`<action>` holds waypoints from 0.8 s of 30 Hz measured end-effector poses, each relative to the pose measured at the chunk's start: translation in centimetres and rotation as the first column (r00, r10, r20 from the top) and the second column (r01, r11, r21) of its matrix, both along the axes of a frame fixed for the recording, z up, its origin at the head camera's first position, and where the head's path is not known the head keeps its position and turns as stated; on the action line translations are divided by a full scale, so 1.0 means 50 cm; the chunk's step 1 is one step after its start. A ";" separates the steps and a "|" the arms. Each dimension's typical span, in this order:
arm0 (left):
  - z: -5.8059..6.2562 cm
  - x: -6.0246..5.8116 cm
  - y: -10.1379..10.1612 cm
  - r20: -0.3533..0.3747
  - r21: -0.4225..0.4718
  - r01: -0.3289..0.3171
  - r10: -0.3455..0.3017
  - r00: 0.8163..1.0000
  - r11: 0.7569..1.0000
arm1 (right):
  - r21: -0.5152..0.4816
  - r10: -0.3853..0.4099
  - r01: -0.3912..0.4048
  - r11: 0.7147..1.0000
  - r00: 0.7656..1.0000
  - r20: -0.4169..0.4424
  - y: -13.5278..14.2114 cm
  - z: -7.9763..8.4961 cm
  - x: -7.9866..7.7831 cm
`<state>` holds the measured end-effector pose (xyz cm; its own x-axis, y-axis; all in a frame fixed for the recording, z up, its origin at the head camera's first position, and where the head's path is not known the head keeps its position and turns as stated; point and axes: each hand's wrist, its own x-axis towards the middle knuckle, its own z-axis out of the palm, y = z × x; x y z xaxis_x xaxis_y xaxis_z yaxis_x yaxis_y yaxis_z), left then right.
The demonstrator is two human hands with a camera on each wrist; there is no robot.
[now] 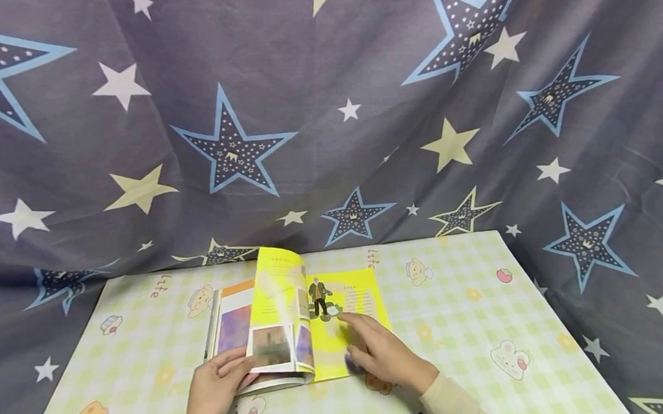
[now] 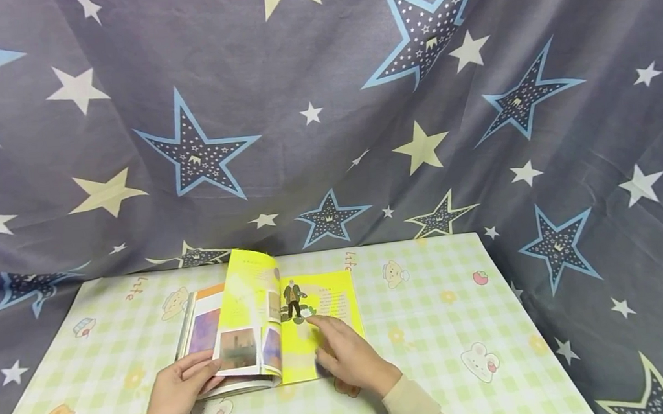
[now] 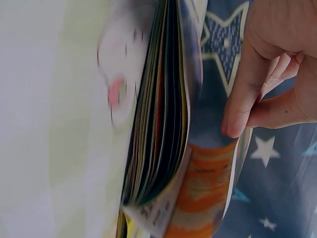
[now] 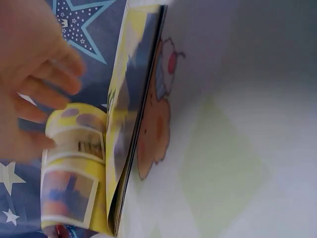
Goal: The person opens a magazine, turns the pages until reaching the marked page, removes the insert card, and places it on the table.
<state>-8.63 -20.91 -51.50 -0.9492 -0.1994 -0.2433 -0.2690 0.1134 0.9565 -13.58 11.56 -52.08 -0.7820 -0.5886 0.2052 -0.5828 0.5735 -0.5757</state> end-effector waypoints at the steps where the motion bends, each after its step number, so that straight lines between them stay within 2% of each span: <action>1: 0.000 0.004 -0.011 0.009 -0.004 -0.009 0.009 1.000 1.000 | 0.046 0.005 -0.006 0.999 1.000 0.006 0.001 -0.002 -0.002; 5: 0.000 0.017 -0.047 0.045 -0.025 -0.045 0.046 0.998 0.999 | 0.219 0.059 -0.061 0.974 0.998 0.016 0.001 -0.011 -0.005; 8: 0.000 0.024 -0.069 0.064 -0.049 -0.071 0.074 0.995 0.996 | 0.283 0.107 -0.106 0.953 0.994 0.014 -0.001 -0.017 -0.004; 12: -0.001 0.031 -0.089 0.094 -0.060 -0.101 0.106 0.990 0.993 | 0.294 0.144 -0.136 0.946 0.990 -0.003 -0.006 -0.023 -0.005; 17: -0.007 0.035 -0.103 0.125 -0.042 -0.107 0.112 0.986 0.993 | 0.318 0.148 -0.134 0.939 0.989 -0.020 -0.009 -0.025 -0.007; 24: -0.010 0.036 -0.110 0.127 -0.042 -0.113 0.118 0.985 0.993 | 0.318 0.145 -0.151 0.936 0.988 0.044 0.000 -0.020 -0.013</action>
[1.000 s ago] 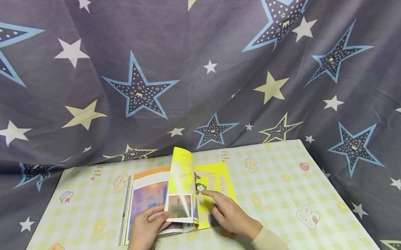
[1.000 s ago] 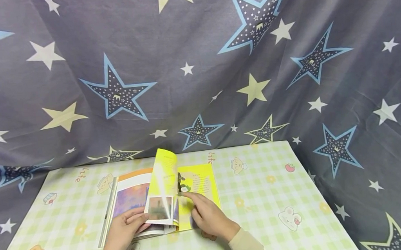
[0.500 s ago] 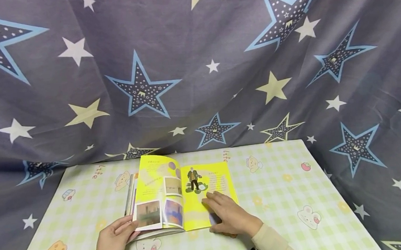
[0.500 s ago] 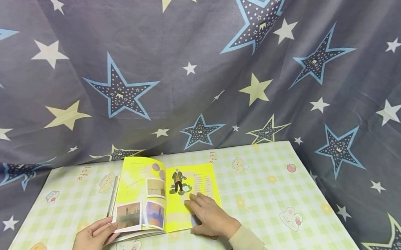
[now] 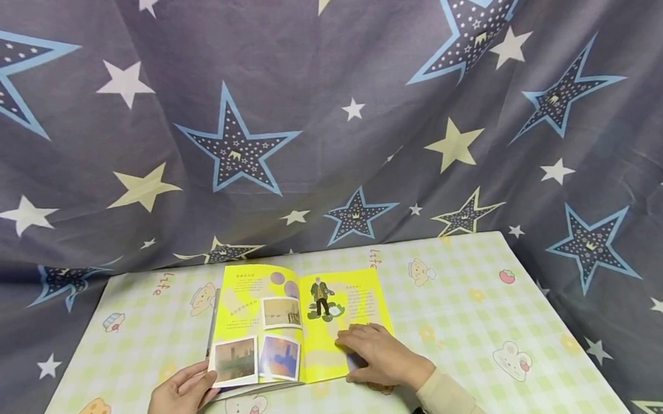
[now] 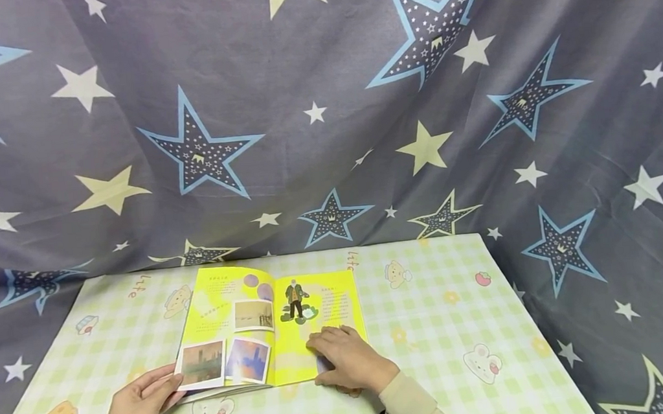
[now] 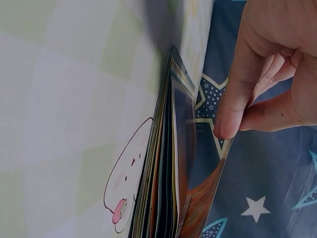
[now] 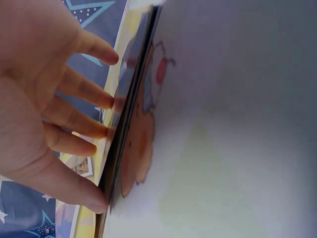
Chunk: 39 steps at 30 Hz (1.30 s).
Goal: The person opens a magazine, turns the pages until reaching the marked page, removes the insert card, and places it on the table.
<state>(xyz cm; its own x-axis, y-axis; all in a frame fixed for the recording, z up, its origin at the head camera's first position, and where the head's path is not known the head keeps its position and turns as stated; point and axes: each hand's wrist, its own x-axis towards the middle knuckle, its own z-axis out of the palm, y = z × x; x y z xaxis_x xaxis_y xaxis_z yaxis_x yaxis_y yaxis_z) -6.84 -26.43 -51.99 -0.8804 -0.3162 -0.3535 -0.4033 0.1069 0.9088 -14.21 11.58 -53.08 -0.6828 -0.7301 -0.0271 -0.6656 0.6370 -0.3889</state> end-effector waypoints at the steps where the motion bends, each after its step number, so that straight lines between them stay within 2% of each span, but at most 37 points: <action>1: 0.001 0.000 0.000 -0.002 -0.001 0.001 -0.001 1.000 1.000 | -0.005 0.003 -0.003 1.000 1.000 0.011 0.002 0.001 -0.001; 9: -0.001 -0.002 -0.002 0.006 -0.013 -0.022 0.022 1.000 1.000 | -0.058 0.045 -0.042 0.997 0.997 0.056 0.016 0.001 -0.006; 13: -0.006 -0.005 -0.003 0.012 -0.015 -0.035 0.035 0.999 0.999 | -0.138 0.101 -0.092 0.986 0.993 0.060 0.032 0.003 -0.010; 16: -0.007 -0.006 -0.004 0.014 -0.037 -0.032 0.032 0.999 0.999 | -0.219 0.115 -0.095 0.971 0.990 0.079 0.049 0.005 -0.012; 18: -0.007 -0.005 -0.005 0.017 -0.088 -0.021 0.023 1.000 0.996 | -0.264 0.087 -0.066 0.962 0.994 0.068 0.061 0.006 -0.012; 21: -0.005 -0.006 -0.006 0.002 -0.141 -0.020 0.021 1.000 0.990 | -0.329 0.004 0.005 0.944 1.000 0.026 0.078 0.007 -0.014; 25: -0.003 -0.012 -0.001 -0.046 -0.142 -0.063 0.057 0.997 0.988 | -0.400 -0.120 0.104 0.911 0.993 -0.014 0.098 0.008 -0.015; 29: -0.002 -0.019 0.012 -0.097 -0.166 -0.063 0.047 0.994 0.984 | -0.454 -0.224 0.156 0.877 0.969 -0.102 0.107 0.004 -0.016; 33: 0.006 -0.028 0.035 -0.105 -0.174 -0.007 -0.012 0.994 0.985 | -0.510 -0.309 0.172 0.843 0.931 -0.196 0.100 0.003 -0.018; 35: 0.012 -0.033 0.051 -0.100 -0.160 0.033 -0.050 0.994 0.987 | -0.538 -0.322 0.179 0.824 0.929 -0.183 0.091 0.004 -0.020; 39: 0.024 -0.042 0.086 -0.125 -0.122 0.110 -0.125 0.984 0.986 | -0.587 -0.294 0.194 0.786 0.952 -0.080 0.067 0.008 -0.020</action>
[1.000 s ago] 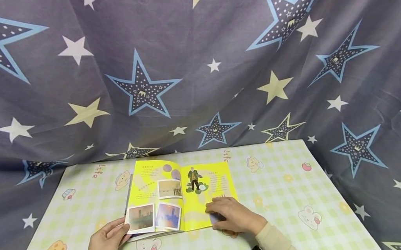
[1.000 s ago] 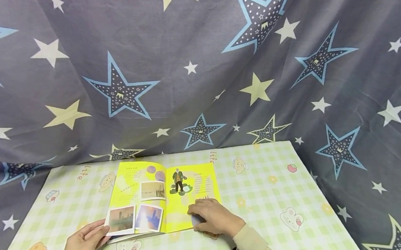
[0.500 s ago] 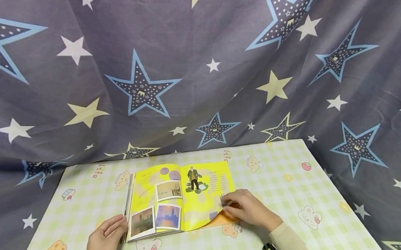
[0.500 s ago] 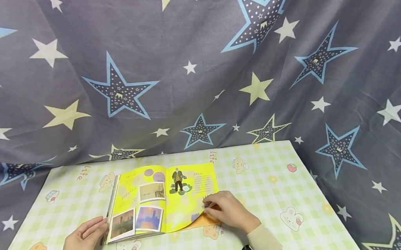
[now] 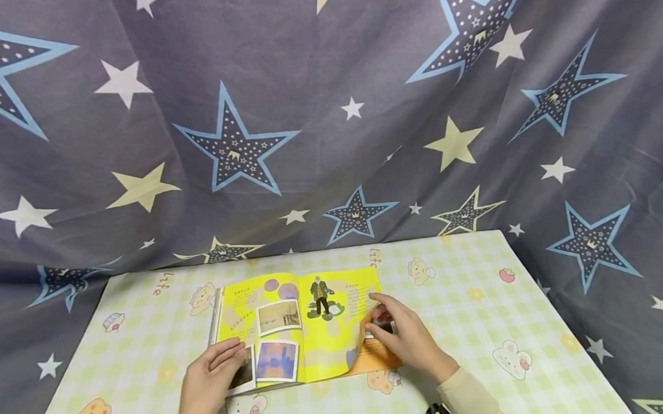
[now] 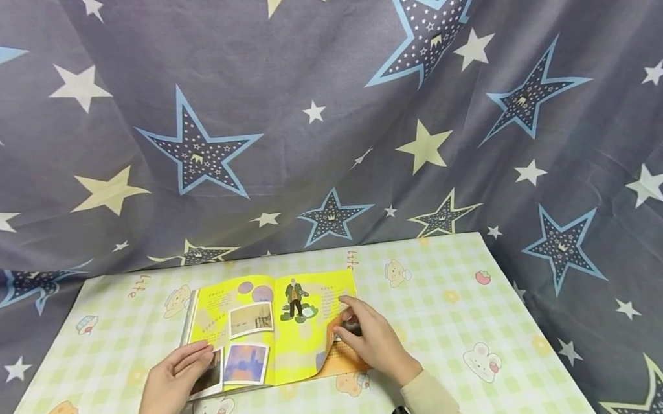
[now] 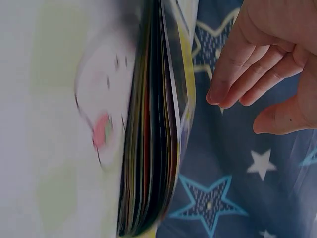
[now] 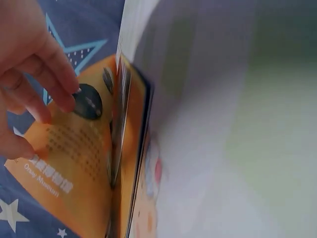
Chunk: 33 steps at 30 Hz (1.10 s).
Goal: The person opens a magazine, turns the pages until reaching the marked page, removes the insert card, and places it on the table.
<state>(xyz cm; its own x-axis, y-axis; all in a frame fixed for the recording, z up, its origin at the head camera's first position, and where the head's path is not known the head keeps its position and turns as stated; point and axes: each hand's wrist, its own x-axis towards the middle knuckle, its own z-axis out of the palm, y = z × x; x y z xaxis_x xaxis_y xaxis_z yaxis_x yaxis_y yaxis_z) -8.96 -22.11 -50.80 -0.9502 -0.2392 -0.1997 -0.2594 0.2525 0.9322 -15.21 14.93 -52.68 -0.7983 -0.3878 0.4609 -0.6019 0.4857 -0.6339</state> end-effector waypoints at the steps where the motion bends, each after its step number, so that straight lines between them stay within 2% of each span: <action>1: 0.002 -0.003 0.009 -0.009 0.012 0.019 -0.019 1.000 1.000 | -0.014 0.012 -0.012 1.000 1.000 0.020 -0.006 0.001 0.000; 5: 0.008 -0.014 0.045 -0.051 0.047 0.073 -0.071 0.996 0.996 | -0.045 0.068 -0.065 0.997 0.995 0.068 -0.029 0.009 0.004; 8: 0.009 -0.022 0.071 -0.068 0.119 0.111 -0.103 0.992 0.987 | -0.035 0.132 -0.129 0.991 0.987 0.094 -0.045 0.017 0.008; 14: 0.010 -0.029 0.117 -0.092 0.238 0.189 -0.171 0.981 0.953 | 0.077 0.222 -0.230 0.970 0.969 0.108 -0.070 0.023 0.016; 17: 0.011 -0.029 0.136 -0.092 0.314 0.215 -0.196 0.976 0.925 | 0.145 0.229 -0.244 0.959 0.967 0.112 -0.080 0.024 0.022; 21: 0.011 -0.029 0.154 -0.076 0.360 0.234 -0.222 0.972 0.903 | 0.193 0.240 -0.255 0.947 0.966 0.100 -0.092 0.022 0.029; 28: -0.007 -0.033 0.168 -0.064 0.293 0.224 -0.215 0.975 0.929 | 0.174 0.272 -0.294 0.940 0.952 0.141 -0.105 0.017 0.035; 33: -0.009 -0.033 0.161 -0.057 0.287 0.174 -0.165 0.985 0.942 | 0.134 0.250 -0.272 0.953 0.955 0.157 -0.100 0.014 0.031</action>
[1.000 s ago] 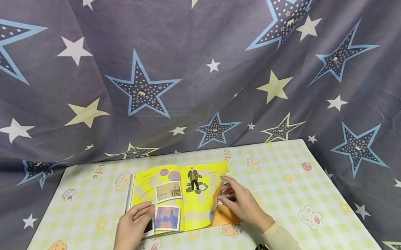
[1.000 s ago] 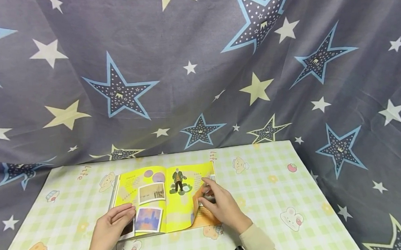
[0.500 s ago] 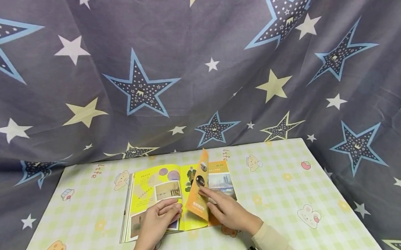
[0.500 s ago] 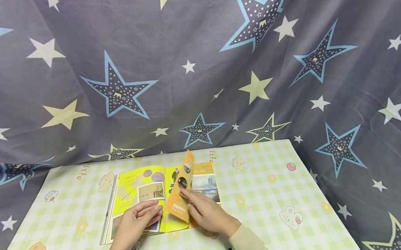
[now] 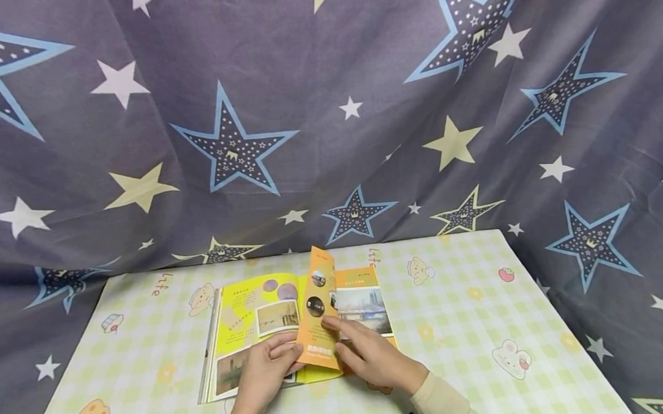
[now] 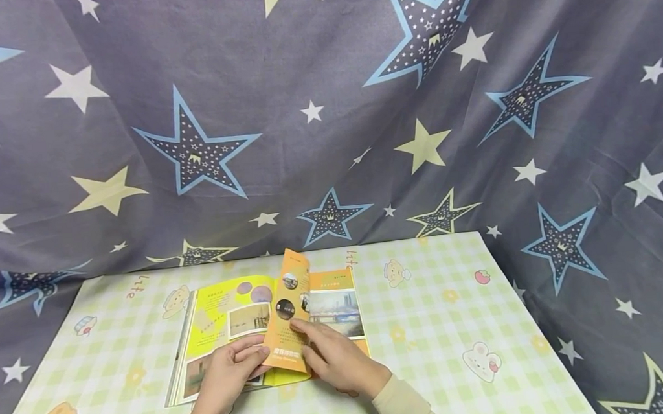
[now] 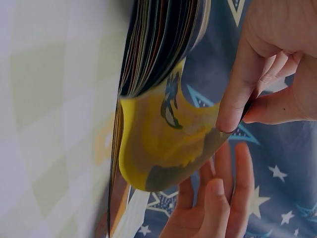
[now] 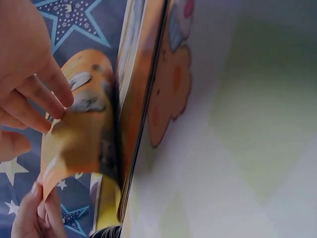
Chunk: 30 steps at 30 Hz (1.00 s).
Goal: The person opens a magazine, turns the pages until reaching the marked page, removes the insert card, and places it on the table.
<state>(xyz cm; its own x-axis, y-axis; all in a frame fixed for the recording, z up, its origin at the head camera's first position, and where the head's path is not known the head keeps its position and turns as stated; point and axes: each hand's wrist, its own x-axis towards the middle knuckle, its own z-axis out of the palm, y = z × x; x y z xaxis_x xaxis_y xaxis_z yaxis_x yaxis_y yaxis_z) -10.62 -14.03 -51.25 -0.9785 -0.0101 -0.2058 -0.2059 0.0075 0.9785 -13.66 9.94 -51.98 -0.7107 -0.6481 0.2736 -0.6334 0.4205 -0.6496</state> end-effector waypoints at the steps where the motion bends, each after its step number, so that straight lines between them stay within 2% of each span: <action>1: 0.000 0.002 -0.005 -0.001 -0.002 -0.013 0.013 1.000 1.000 | -0.014 -0.007 0.007 1.000 1.000 0.011 0.002 -0.001 -0.002; 5: 0.001 0.011 -0.034 0.030 0.002 -0.080 0.080 0.996 0.997 | -0.060 -0.024 0.028 0.998 0.998 0.053 0.011 -0.009 -0.012; 7: 0.001 0.016 -0.053 0.045 -0.009 -0.111 0.112 0.993 0.994 | -0.046 -0.038 0.041 0.998 0.998 0.056 0.015 -0.012 -0.015; 9: 0.001 0.023 -0.073 0.065 -0.030 -0.146 0.148 0.987 0.989 | -0.001 -0.058 0.058 0.998 0.995 0.078 0.019 -0.014 -0.019; 13: 0.002 0.037 -0.116 0.086 -0.092 -0.193 0.201 0.976 0.977 | 0.163 -0.074 0.059 0.985 0.994 0.085 0.025 -0.018 -0.026; 16: -0.002 0.048 -0.147 0.102 -0.132 -0.217 0.231 0.968 0.967 | 0.276 -0.033 0.017 0.961 0.998 0.056 0.026 -0.021 -0.029; 19: -0.006 0.058 -0.174 0.117 -0.152 -0.242 0.260 0.959 0.958 | 0.350 0.018 -0.026 0.936 1.000 0.024 0.028 -0.024 -0.028; 25: -0.010 0.071 -0.213 0.141 -0.178 -0.277 0.303 0.942 0.944 | 0.428 0.061 -0.046 0.903 0.998 -0.022 0.027 -0.026 -0.025; 30: -0.016 0.074 -0.232 0.151 -0.221 -0.283 0.319 0.936 0.933 | 0.441 0.064 -0.038 0.897 0.997 -0.043 0.024 -0.025 -0.026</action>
<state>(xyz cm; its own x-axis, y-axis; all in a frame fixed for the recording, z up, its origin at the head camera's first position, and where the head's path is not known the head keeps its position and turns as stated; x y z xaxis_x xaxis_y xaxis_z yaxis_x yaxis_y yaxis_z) -6.91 -25.64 -52.04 -0.8691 -0.3554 -0.3439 -0.4017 0.1016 0.9101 -14.95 11.14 -53.22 -0.6656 -0.7463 -0.0102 -0.6909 0.6213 -0.3698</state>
